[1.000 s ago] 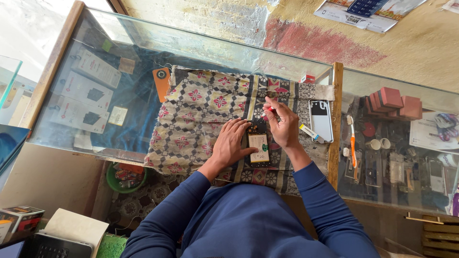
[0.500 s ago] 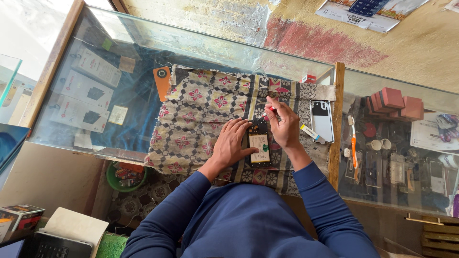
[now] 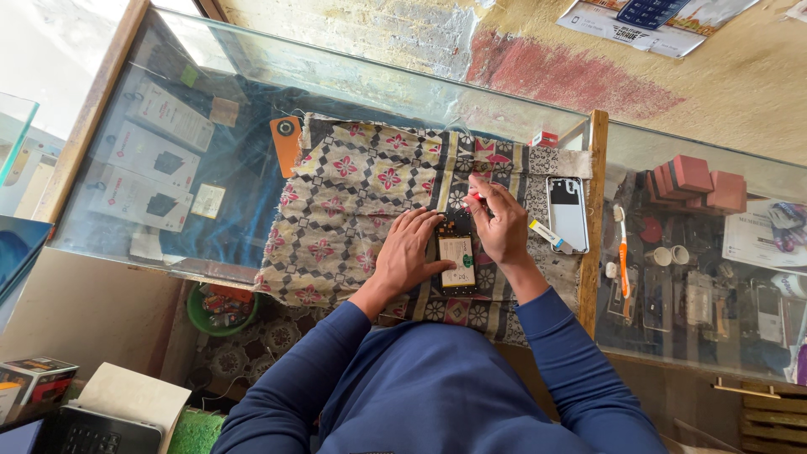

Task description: The person uses a small screwdriver to remove screws from a disassembled mobile phone placed on a patterned cloth on a glass counter. They remove several screws and set them aside, then continue to unscrew additional fasteners from the phone's internal frame.

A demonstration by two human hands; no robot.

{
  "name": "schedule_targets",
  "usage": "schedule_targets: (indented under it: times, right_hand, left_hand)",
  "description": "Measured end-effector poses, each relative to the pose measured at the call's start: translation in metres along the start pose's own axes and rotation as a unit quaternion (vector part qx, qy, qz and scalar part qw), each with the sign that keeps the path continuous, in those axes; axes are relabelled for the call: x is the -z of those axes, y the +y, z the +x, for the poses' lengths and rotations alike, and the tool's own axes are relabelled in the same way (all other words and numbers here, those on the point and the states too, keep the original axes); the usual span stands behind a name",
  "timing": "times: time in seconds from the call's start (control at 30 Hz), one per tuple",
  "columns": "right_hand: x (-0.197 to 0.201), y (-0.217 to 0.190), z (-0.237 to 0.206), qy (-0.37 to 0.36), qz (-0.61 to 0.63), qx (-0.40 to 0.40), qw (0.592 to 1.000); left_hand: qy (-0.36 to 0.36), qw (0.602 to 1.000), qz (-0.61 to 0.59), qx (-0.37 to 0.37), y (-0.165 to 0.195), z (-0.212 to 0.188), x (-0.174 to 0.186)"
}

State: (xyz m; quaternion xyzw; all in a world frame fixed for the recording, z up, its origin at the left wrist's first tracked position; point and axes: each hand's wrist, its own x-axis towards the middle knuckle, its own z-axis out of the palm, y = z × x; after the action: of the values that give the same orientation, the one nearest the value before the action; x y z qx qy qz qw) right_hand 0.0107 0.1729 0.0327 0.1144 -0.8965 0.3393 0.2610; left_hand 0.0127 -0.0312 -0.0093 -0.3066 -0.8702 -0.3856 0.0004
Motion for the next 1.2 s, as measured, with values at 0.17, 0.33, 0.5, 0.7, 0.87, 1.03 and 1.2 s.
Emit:
schedule_targets:
  times: [0.17, 0.33, 0.5, 0.7, 0.87, 1.03, 1.2]
  right_hand:
    - [-0.001, -0.001, 0.001, -0.023, 0.001, -0.013, 1.0]
    - [0.0, 0.001, 0.007, -0.105, 0.123, 0.02, 0.987]
    - [-0.003, 0.004, 0.012, -0.065, 0.114, 0.061, 0.989]
    - [-0.008, 0.009, 0.007, -0.033, 0.109, -0.02, 0.993]
    - [0.0, 0.014, 0.008, -0.113, 0.136, 0.012, 0.984]
    - [-0.011, 0.011, 0.003, -0.025, -0.006, 0.024, 0.999]
    - [-0.004, 0.017, 0.009, -0.063, 0.089, 0.043, 0.993]
  left_hand:
    - [0.0, 1.0, -0.003, 0.002, 0.0, 0.0, 0.0]
    - [-0.001, 1.0, -0.003, 0.006, 0.001, 0.0, 0.0]
    - [-0.004, 1.0, -0.003, 0.001, 0.0, 0.001, 0.0]
    - [0.001, 1.0, 0.004, 0.002, -0.001, 0.0, -0.002]
    - [0.0, 1.0, 0.005, 0.003, -0.001, 0.0, -0.001]
    - [-0.005, 1.0, 0.006, 0.003, 0.0, 0.001, 0.0]
    - [-0.001, 1.0, 0.004, 0.003, 0.0, 0.0, 0.0]
